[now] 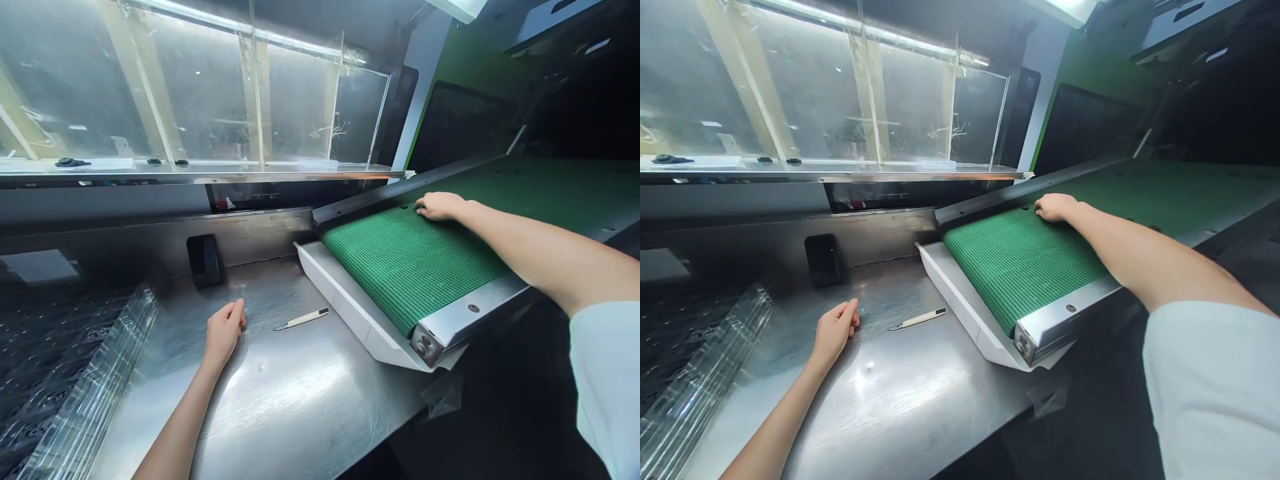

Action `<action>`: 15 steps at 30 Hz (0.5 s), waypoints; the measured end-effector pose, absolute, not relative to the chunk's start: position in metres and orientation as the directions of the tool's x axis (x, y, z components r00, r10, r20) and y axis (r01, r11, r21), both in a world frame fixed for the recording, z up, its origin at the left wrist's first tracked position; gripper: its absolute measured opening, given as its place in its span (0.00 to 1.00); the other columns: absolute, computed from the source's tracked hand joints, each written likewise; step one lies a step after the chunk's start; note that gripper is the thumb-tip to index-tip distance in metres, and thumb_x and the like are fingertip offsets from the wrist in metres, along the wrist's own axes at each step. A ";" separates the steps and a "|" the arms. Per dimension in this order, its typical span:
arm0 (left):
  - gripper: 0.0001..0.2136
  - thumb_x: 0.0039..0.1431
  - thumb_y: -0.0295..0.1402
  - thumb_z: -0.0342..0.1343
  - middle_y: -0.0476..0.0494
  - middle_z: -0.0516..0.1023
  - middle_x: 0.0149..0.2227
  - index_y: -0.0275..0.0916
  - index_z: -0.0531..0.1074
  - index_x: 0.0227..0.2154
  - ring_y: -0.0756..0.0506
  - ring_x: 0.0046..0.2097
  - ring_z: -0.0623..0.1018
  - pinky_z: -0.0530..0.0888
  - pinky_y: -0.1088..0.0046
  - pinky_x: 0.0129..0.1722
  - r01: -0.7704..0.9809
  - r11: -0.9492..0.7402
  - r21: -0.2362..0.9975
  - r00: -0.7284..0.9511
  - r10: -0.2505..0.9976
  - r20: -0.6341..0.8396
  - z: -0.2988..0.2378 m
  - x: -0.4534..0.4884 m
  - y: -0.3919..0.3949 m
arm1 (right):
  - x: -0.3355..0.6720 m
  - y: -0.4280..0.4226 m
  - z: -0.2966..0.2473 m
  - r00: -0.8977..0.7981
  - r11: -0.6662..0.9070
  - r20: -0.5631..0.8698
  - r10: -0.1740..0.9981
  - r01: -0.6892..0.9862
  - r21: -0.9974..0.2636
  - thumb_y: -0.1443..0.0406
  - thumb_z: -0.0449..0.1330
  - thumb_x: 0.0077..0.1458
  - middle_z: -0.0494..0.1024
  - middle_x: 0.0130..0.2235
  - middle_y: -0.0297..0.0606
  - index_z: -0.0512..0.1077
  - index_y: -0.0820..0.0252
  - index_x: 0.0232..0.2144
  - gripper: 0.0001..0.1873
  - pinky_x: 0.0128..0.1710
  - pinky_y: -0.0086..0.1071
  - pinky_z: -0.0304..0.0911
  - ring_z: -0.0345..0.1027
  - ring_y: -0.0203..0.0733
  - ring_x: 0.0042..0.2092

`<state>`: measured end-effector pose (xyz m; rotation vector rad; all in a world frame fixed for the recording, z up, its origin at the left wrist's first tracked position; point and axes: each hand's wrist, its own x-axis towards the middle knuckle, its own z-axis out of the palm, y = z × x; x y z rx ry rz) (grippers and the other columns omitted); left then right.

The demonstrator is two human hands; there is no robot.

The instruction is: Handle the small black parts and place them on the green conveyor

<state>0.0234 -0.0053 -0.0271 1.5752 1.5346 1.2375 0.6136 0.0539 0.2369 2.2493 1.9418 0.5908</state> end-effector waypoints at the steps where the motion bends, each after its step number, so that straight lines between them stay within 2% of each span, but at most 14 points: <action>1: 0.26 0.64 0.55 0.48 0.50 0.67 0.17 0.42 0.65 0.18 0.48 0.22 0.68 0.63 0.71 0.29 0.408 -0.139 0.903 -0.110 0.974 0.200 -0.027 0.023 -0.005 | 0.618 0.055 0.234 0.113 -0.181 0.216 0.970 0.926 0.331 0.62 0.60 0.61 0.81 0.47 0.48 0.82 0.59 0.45 0.14 0.49 0.43 0.70 0.75 0.56 0.49; 6: 0.24 0.66 0.51 0.50 0.50 0.68 0.18 0.42 0.66 0.19 0.47 0.24 0.68 0.63 0.70 0.31 0.413 -0.102 0.905 -0.139 0.975 0.174 -0.030 0.023 -0.006 | 0.620 0.069 0.231 0.149 -0.227 0.251 0.956 0.921 0.317 0.61 0.60 0.63 0.81 0.48 0.45 0.81 0.56 0.49 0.16 0.51 0.40 0.68 0.73 0.54 0.50; 10: 0.25 0.66 0.53 0.49 0.47 0.69 0.19 0.43 0.65 0.18 0.45 0.24 0.68 0.63 0.67 0.31 0.389 -0.112 0.915 -0.126 0.977 0.174 -0.033 0.022 -0.005 | 0.604 0.087 0.233 0.193 -0.276 0.292 0.937 0.920 0.277 0.61 0.59 0.66 0.80 0.50 0.50 0.76 0.61 0.59 0.22 0.52 0.40 0.67 0.73 0.53 0.52; 13: 0.25 0.66 0.52 0.48 0.47 0.68 0.18 0.43 0.65 0.18 0.45 0.23 0.67 0.63 0.66 0.31 0.376 -0.115 0.919 -0.126 0.977 0.173 -0.032 0.025 -0.003 | 0.588 0.088 0.234 0.231 -0.297 0.252 0.940 0.918 0.263 0.61 0.61 0.65 0.80 0.47 0.55 0.79 0.66 0.52 0.18 0.49 0.40 0.68 0.73 0.53 0.48; 15: 0.24 0.65 0.51 0.48 0.48 0.66 0.18 0.43 0.64 0.18 0.46 0.24 0.67 0.62 0.67 0.31 0.369 -0.105 0.924 -0.139 0.976 0.166 -0.030 0.029 -0.002 | 0.575 0.081 0.235 0.225 -0.278 0.218 0.950 0.926 0.257 0.61 0.61 0.65 0.80 0.43 0.55 0.81 0.63 0.43 0.12 0.47 0.42 0.68 0.74 0.54 0.45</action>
